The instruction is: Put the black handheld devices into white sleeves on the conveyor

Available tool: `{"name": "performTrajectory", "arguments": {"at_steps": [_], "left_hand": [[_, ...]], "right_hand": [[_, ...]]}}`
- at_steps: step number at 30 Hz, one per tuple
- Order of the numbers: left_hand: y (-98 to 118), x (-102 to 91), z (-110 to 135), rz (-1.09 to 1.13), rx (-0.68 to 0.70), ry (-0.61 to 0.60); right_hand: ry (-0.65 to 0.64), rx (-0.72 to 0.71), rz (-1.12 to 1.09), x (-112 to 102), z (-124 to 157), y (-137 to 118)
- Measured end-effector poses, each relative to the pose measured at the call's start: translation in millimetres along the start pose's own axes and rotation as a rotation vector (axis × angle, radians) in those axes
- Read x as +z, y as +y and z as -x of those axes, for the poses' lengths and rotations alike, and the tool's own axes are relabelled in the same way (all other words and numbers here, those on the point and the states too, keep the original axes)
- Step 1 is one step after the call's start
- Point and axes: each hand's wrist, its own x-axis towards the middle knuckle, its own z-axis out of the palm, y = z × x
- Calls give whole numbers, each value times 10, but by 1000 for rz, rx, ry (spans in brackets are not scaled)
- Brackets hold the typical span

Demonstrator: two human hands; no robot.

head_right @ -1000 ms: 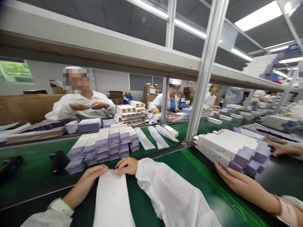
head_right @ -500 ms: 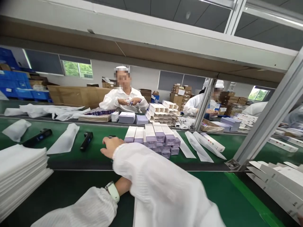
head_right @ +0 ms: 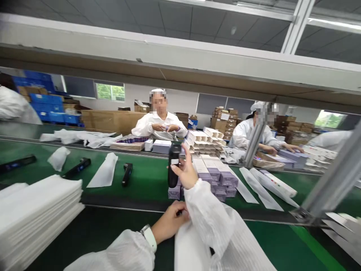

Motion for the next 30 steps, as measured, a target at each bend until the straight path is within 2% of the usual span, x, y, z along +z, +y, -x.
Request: {"name": "performTrajectory", "arguments": {"at_steps": [2, 4, 5, 9, 11, 13, 15, 17, 21, 24, 27, 30], "left_hand": [[12, 11, -2, -117, 43, 7], [40, -15, -8, -175, 54, -8], [60, -32, -11, -188, 48, -26], [128, -67, -5, -207, 1, -82], [131, -65, 9, -214, -10, -85], [115, -63, 20, -226, -3, -70], [97, -68, 22, -233, 14, -47], [105, -80, 13, -230, 37, -32], [234, -95, -10, -226, 100, -48], [367, -86, -16, -211, 137, -34], [454, -70, -19, -190, 138, -12], [506, -61, -26, -156, 117, 0]], "right_hand": [[102, 65, -137, -350, 197, -185], [199, 104, -155, -640, 380, -317], [249, 82, -140, -767, 468, -362], [440, -159, 50, -1200, 870, -384], [437, -157, 175, -1361, 1095, -300], [361, -61, 258, -1455, 1271, -206], [315, -15, 260, -1459, 1338, -173], [324, -39, 153, -1369, 1280, -232], [337, -20, -134, -1019, 963, -430], [290, -17, -205, -822, 730, -450], [272, -24, -252, -772, 589, -396], [283, 30, -287, -777, 544, -350]]}}
